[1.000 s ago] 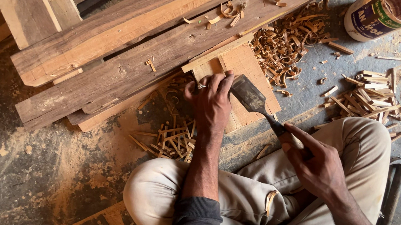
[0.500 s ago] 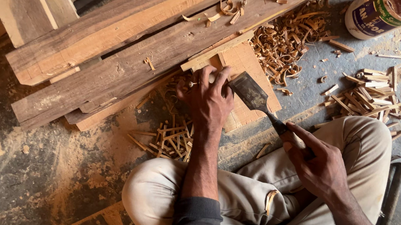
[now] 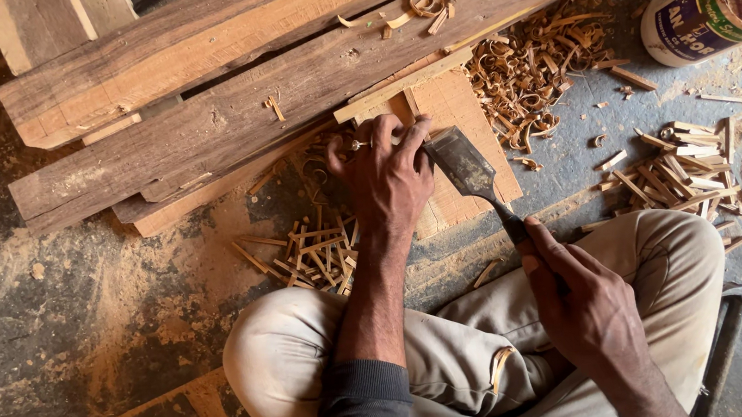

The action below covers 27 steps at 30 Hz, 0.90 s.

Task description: The person is sitting cross-legged on the floor, using a chisel to carve a small rectangular piece of wood. They repeatedly strike the chisel with a mallet to remove wood shavings and shape the piece.

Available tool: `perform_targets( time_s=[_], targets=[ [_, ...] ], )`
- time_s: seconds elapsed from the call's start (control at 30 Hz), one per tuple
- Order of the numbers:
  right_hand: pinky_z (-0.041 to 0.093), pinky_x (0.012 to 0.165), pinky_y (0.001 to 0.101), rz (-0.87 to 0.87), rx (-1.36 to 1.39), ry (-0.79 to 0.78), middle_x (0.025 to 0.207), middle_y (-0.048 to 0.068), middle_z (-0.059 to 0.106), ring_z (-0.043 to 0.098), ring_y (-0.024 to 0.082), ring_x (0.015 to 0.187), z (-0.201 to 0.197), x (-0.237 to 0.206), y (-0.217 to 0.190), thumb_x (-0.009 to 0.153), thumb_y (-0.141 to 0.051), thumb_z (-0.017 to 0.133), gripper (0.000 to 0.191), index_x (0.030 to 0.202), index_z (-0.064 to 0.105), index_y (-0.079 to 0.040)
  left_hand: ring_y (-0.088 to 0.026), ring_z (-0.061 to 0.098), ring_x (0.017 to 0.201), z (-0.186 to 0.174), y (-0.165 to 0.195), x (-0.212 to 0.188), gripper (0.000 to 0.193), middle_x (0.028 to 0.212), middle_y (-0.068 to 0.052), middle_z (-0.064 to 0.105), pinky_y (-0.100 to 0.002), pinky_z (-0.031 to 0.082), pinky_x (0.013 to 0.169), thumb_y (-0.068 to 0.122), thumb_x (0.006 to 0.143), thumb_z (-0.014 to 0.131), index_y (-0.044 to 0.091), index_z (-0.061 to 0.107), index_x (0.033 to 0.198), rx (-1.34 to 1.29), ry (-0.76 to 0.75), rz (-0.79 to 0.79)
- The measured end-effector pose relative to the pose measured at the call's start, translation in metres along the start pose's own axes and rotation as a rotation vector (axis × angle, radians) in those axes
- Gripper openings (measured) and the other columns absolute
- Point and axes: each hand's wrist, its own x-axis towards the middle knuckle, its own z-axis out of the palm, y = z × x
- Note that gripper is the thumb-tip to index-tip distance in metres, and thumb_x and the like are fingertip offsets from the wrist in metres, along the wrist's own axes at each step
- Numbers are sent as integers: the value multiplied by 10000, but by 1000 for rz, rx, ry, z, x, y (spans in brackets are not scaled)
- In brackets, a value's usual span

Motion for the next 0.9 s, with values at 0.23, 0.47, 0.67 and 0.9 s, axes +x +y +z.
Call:
perform_targets(
  time_s=[0.23,0.47,0.67,0.9],
  targets=[
    [510,399,414,97,-238,-51,757,110,704,659,259,488,-6,0,-37,965,-305,605,485,1443,592,-225,-206,594,1136,1,2,2,471,1149,-3,611,-617,275,1092,293,725,920,314,746,1161,-22,44,-9],
    [483,311,407,44,-421,-51,715,149,680,632,248,413,11,-8,-41,970,-324,598,536,1490,516,-223,-194,596,1021,24,4,-7,387,1090,-26,583,-541,436,943,204,737,921,276,741,1073,-172,205,-66],
    [488,344,413,-26,-471,52,737,149,671,646,271,464,36,-16,-33,944,-317,639,598,1519,492,-239,-152,527,844,59,2,-13,230,925,11,492,-287,501,622,120,850,877,220,671,868,-486,303,-55],
    [471,340,393,-22,-533,90,737,104,674,638,229,456,47,-14,-26,974,-314,672,525,1479,544,-252,-156,503,793,58,3,-17,239,837,29,469,-439,452,755,124,800,856,203,633,767,-420,286,-30]
  ],
)
